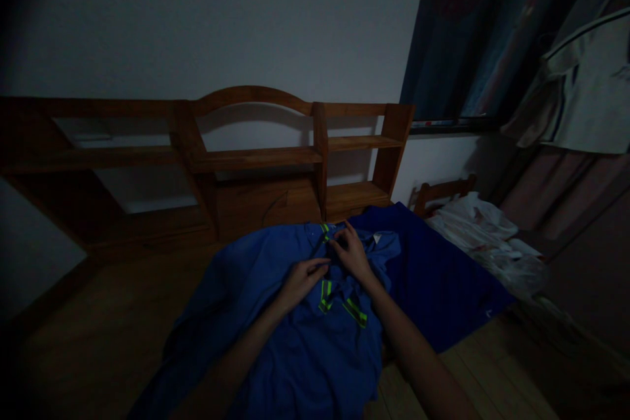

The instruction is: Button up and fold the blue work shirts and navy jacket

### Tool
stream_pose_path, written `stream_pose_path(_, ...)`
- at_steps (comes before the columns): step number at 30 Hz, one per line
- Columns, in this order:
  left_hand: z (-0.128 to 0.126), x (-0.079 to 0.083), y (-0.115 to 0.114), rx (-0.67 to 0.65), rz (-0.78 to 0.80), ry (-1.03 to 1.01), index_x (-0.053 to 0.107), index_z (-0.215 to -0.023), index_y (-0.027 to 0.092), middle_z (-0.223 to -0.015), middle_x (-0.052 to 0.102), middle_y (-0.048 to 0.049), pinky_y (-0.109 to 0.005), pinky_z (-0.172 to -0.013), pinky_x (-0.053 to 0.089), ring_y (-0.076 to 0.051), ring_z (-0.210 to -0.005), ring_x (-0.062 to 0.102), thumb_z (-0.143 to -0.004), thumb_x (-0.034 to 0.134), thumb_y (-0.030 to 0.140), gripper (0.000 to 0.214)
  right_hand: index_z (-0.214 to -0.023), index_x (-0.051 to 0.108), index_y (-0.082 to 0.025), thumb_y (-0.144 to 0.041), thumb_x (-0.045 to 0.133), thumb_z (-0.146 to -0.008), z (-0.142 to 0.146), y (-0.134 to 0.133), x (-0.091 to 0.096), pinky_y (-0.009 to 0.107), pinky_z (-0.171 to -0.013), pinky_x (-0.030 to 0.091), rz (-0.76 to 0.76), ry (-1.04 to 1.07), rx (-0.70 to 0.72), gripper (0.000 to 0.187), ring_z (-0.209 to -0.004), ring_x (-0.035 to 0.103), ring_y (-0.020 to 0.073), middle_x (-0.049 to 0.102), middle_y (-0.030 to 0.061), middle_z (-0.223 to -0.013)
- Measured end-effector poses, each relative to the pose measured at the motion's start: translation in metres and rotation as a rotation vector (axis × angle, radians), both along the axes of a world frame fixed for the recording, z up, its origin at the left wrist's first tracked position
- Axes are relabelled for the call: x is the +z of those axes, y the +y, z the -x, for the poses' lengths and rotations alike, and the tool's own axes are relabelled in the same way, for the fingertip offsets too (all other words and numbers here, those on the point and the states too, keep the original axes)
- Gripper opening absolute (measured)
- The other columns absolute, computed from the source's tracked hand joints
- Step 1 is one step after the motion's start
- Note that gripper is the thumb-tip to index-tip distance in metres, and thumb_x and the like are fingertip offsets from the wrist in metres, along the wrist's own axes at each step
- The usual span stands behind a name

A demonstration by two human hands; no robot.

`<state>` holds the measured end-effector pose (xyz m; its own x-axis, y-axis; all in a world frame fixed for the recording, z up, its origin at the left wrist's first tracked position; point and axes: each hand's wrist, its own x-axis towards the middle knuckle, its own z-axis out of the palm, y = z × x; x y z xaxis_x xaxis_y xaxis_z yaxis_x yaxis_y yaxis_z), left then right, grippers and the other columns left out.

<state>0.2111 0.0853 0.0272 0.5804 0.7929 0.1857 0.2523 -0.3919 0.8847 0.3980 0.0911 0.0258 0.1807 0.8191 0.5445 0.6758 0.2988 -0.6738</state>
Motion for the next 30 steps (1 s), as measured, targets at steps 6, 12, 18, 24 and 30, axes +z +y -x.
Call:
stream_pose_path(6,0.000,0.001,-0.002,0.199,-0.207,0.137,0.057,-0.122,0.020,-0.087,0.070,-0.0056,-0.028,-0.076,0.048,-0.018,-0.079,0.064,-0.086,0.044,0.038,0.042,-0.085,0.058,-0.020,-0.032,0.056,-0.080,-0.001,-0.002,0.003,0.039,-0.102,0.032,-0.024,-0.026,0.006,0.013,-0.132,0.030,0.0214,0.055,0.0091,-0.117)
stream_pose_path(12,-0.004,0.009,-0.013,0.390,-0.445,0.209,0.047,-0.131,0.019,-0.139,0.041,-0.0132,-0.045,-0.104,0.033,-0.028,-0.127,0.039,-0.086,0.047,0.043,0.052,-0.077,0.055,-0.019,-0.035,0.057,-0.079,0.003,-0.005,0.008,0.036,-0.093,0.039,-0.029,-0.037,-0.034,0.016,-0.116,0.046,0.0224,0.052,0.0089,-0.117)
stream_pose_path(18,0.008,0.036,-0.016,0.664,-0.566,0.181,0.023,-0.143,0.026,-0.153,0.008,-0.0087,-0.061,-0.105,0.020,-0.034,-0.137,0.013,-0.091,0.040,0.040,0.057,-0.099,0.052,-0.019,-0.026,0.053,-0.080,0.005,-0.012,0.020,0.032,-0.080,0.044,-0.121,-0.034,-0.129,0.020,-0.088,0.055,0.0187,0.057,0.0051,-0.096)
stream_pose_path(24,0.024,0.054,-0.033,0.601,-0.553,0.072,0.027,-0.141,0.022,-0.152,0.010,-0.0086,-0.046,-0.108,0.026,-0.027,-0.136,0.023,-0.091,0.039,0.038,0.054,-0.099,0.059,-0.018,-0.017,0.046,-0.077,0.011,-0.032,0.047,0.031,-0.079,0.044,-0.087,-0.167,-0.096,0.025,-0.088,0.057,0.0196,0.059,0.0062,-0.095)
stream_pose_path(30,0.095,0.051,-0.074,0.362,-0.287,0.426,0.037,-0.136,0.027,-0.115,0.060,-0.0108,-0.037,-0.084,0.045,-0.026,-0.098,0.060,-0.082,0.046,0.056,0.062,-0.101,0.061,-0.024,-0.027,0.050,-0.081,0.014,-0.098,0.075,0.027,-0.077,0.043,0.208,-0.521,0.288,0.023,-0.087,0.061,0.0189,0.063,0.0036,-0.095)
